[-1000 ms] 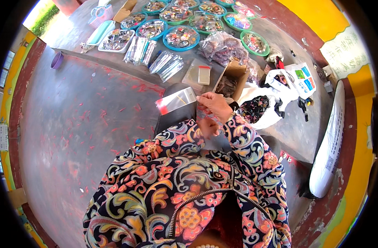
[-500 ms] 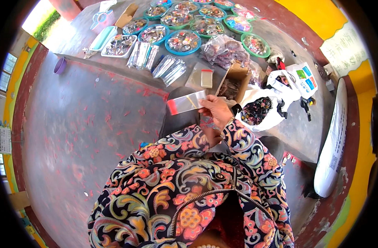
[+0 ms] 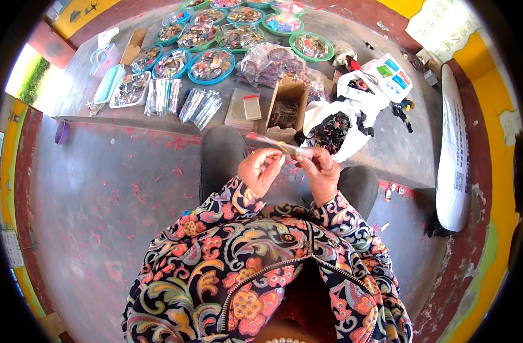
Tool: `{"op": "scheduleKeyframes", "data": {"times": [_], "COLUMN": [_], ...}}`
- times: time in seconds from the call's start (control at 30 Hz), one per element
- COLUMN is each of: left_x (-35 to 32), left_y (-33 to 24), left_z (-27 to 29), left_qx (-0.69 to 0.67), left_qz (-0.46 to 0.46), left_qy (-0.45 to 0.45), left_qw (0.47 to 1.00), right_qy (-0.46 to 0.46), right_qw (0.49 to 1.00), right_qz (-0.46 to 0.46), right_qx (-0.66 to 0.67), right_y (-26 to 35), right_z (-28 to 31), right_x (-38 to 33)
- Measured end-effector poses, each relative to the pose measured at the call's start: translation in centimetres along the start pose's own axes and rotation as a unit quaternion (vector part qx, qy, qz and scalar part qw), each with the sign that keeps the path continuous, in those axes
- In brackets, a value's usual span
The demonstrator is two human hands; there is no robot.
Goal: The person sits on the floor and assembles small keychains by hand. They pick up small metal charms and plastic rings, link them together, and place the finished items into a small plastic bag. The workspace is cluttered with trays of components and packaging materials.
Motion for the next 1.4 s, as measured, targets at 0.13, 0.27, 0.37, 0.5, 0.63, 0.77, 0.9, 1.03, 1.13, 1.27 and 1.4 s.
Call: {"op": "scheduleKeyframes", "data": {"times": [0.13,0.27,0.37,0.5,0.63,0.77,0.9,1.03,1.13,1.27,1.4], "left_x": [0.0,0.0,0.1,0.4,0.5,0.8,1.1,1.2,1.4,2.4,2.9], "left_y": [-0.5,-0.7,-0.3,-1.5,-3.9,-2.8,-0.2,-0.2,-1.3,1.9,3.8], "left_z": [-0.3,0.2,0.6,1.0,2.1,3.8,5.9,6.9,7.4,10.9,12.8], "left_qx": [-0.112,-0.035,-0.002,0.071,0.217,0.160,0.015,0.079,0.172,0.028,-0.079], "left_qz": [0.009,0.036,0.005,-0.073,-0.128,-0.073,-0.010,-0.070,-0.108,0.062,0.129], "left_qy": [0.009,0.005,-0.018,-0.066,-0.096,-0.136,-0.139,-0.194,-0.171,-0.191,-0.146], "left_qw": [0.994,0.999,1.000,0.993,0.963,0.975,0.990,0.975,0.964,0.979,0.978], "right_qy": [0.062,0.079,0.086,0.090,0.098,0.109,0.124,0.137,0.128,0.114,0.099], "right_qw": [0.966,0.934,0.928,0.914,0.900,0.894,0.888,0.887,0.888,0.913,0.943], "right_qz": [0.164,0.252,0.264,0.290,0.303,0.309,0.323,0.326,0.335,0.288,0.215], "right_qx": [-0.190,-0.239,-0.247,-0.271,-0.297,-0.307,-0.304,-0.298,-0.290,-0.267,-0.232], "right_y": [3.3,4.3,4.6,5.2,6.1,6.4,6.5,6.6,6.9,7.2,5.6], "right_z": [-1.1,-1.9,-2.3,-2.4,-2.8,-3.2,-3.6,-3.5,-3.2,-1.7,-0.5], "right_x": [-1.0,-1.6,-1.8,-1.9,-2.1,-2.1,-2.3,-2.3,-2.4,-1.5,-1.1]}}
Point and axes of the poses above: each hand's wrist, its own x-axis towards the middle knuckle, its own z-axis out of the back of the hand, y = z × x, the point moved 8 cm from there along x, towards the middle knuckle
